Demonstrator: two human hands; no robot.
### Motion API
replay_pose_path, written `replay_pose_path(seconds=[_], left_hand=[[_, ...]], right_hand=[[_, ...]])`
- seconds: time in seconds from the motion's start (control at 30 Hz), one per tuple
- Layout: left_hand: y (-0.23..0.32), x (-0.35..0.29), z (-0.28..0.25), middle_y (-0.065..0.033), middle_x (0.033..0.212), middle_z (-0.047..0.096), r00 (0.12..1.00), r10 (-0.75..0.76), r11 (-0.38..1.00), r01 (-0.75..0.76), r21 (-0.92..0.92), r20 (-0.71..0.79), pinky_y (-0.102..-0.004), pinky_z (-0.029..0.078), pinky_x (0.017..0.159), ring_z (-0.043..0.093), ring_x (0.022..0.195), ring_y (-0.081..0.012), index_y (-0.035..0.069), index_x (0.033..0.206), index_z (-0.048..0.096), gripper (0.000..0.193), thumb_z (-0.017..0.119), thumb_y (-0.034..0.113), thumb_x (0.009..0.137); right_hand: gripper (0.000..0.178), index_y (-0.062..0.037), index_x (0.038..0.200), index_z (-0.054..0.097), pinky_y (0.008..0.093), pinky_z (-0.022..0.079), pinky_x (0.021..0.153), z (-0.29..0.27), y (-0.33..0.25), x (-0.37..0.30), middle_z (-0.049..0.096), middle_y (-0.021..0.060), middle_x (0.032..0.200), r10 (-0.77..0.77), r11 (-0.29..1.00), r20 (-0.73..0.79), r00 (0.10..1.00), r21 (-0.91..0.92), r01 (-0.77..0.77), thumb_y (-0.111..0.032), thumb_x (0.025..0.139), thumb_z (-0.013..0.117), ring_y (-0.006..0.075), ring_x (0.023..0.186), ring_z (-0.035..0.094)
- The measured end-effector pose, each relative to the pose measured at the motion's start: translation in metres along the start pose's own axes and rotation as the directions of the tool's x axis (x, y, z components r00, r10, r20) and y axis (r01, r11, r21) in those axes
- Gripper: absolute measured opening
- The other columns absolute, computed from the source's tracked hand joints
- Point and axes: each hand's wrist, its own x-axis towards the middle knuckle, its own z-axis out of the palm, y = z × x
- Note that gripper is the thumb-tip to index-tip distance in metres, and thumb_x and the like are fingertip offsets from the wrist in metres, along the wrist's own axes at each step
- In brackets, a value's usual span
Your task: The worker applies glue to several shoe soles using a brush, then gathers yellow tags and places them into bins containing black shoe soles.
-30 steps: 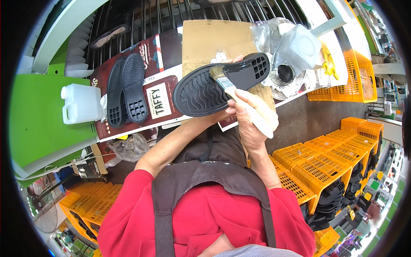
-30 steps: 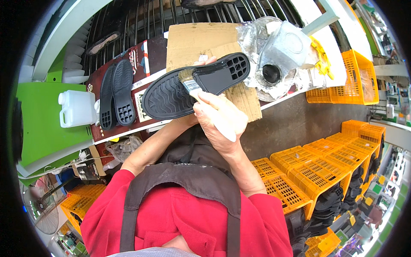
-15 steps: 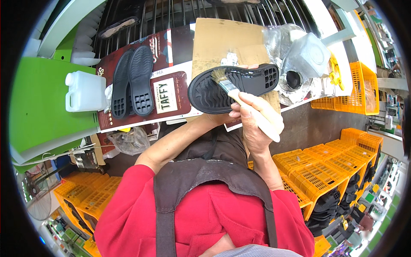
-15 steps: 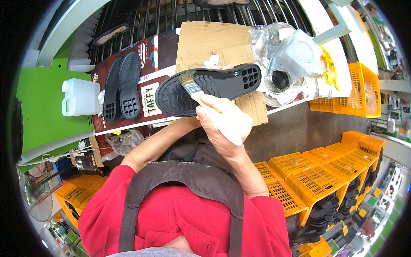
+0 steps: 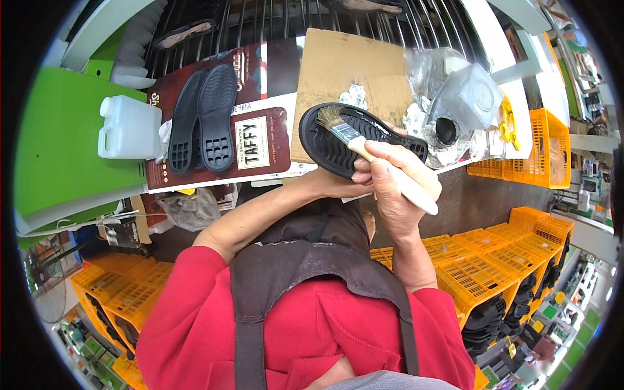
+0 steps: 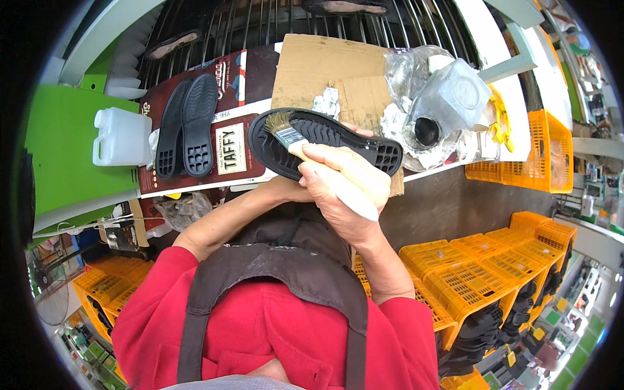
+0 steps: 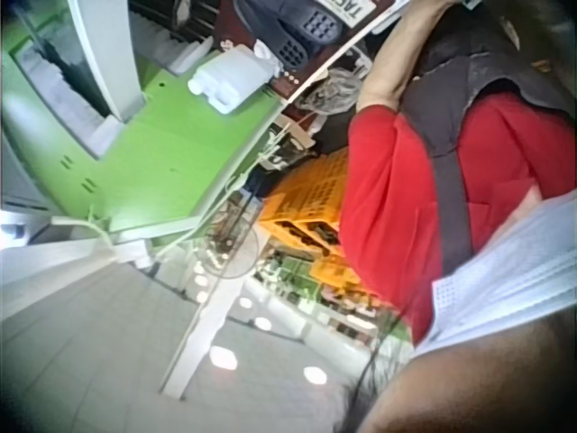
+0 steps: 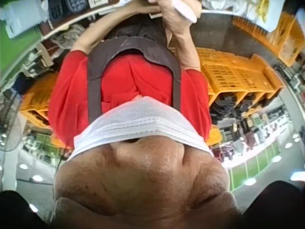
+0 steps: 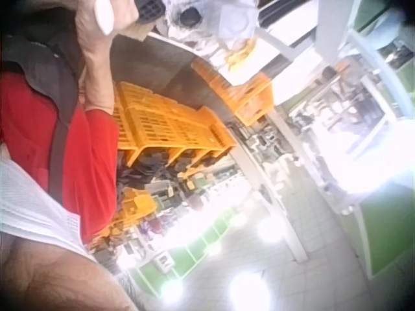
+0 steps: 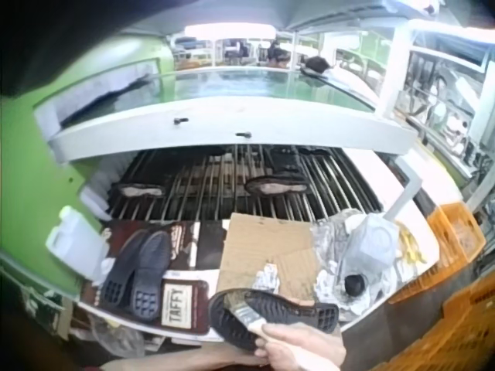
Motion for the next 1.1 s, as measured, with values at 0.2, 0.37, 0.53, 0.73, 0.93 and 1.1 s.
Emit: replay_pose_path(seconds=[0.2,0.37,0.53,0.73,0.93,1.1], left_hand=[[0.010,-0.009,-0.002,-0.0041,0.082,0.055,0.985,-0.139,0.962,0.110,0.251,0.102,-0.0304,0.046,0.069,0.055,0.079,-0.0156,0.004,0.089,0.055,0.027,0.070,0.026,0.080],[0.007,-0.013,-0.004,-0.0076,0.093,0.060,0.949,-0.242,0.959,0.203,0.197,0.201,-0.0288,0.048,0.075,0.058,0.087,-0.0163,0.005,0.099,0.058,0.029,0.069,0.019,0.077],[0.016,-0.010,-0.009,-0.0059,0.089,0.061,0.908,-0.254,0.955,0.181,0.236,0.333,-0.0290,0.048,0.071,0.058,0.081,-0.0161,0.005,0.095,0.060,0.022,0.068,0.019,0.079],[0.017,-0.009,-0.021,-0.0068,0.092,0.063,0.826,-0.273,0.960,0.199,0.198,0.494,-0.0315,0.047,0.075,0.058,0.085,-0.0186,0.005,0.100,0.061,0.025,0.066,0.019,0.080],[0.010,-0.007,-0.034,-0.0090,0.093,0.063,0.754,-0.195,0.980,0.179,0.089,0.627,-0.0313,0.046,0.080,0.057,0.087,-0.0180,0.000,0.107,0.058,0.036,0.068,0.022,0.080],[0.006,-0.011,-0.048,-0.0084,0.097,0.062,0.757,-0.261,0.951,0.308,0.026,0.599,-0.0302,0.046,0.080,0.056,0.090,-0.0164,-0.001,0.110,0.057,0.041,0.069,0.025,0.081]], right_hand=[[0.017,0.0091,0.100,0.062,0.0216,0.052,0.059,-0.005,-0.003,0.009,0.066,0.0152,0.081,0.017,1.000,0.051,0.999,0.023,-0.018,-0.001,0.087,0.057,0.0145,0.063,0.063],[0.017,0.0084,0.100,0.062,0.0224,0.053,0.059,-0.011,0.004,0.013,0.065,0.0152,0.082,-0.029,0.999,0.094,0.995,0.019,0.027,0.000,0.086,0.057,0.0146,0.063,0.063],[0.017,0.0080,0.100,0.062,0.0229,0.053,0.059,-0.019,0.005,0.022,0.065,0.0151,0.081,-0.033,0.999,0.155,0.987,0.000,0.034,0.000,0.086,0.057,0.0152,0.064,0.064],[0.016,0.0090,0.098,0.062,0.0239,0.055,0.060,-0.033,0.016,0.037,0.065,0.0156,0.084,-0.096,0.990,0.263,0.960,-0.078,0.121,-0.001,0.086,0.057,0.0160,0.065,0.065],[0.017,0.0096,0.098,0.062,0.0246,0.055,0.059,-0.042,0.026,0.052,0.065,0.0161,0.082,-0.008,1.000,0.281,0.960,-0.014,0.012,-0.003,0.087,0.058,0.0174,0.066,0.065],[0.016,0.0089,0.097,0.063,0.0240,0.055,0.059,-0.044,0.036,0.065,0.066,0.0147,0.080,0.078,0.997,0.249,0.965,-0.011,-0.078,-0.004,0.088,0.058,0.0159,0.065,0.065]])
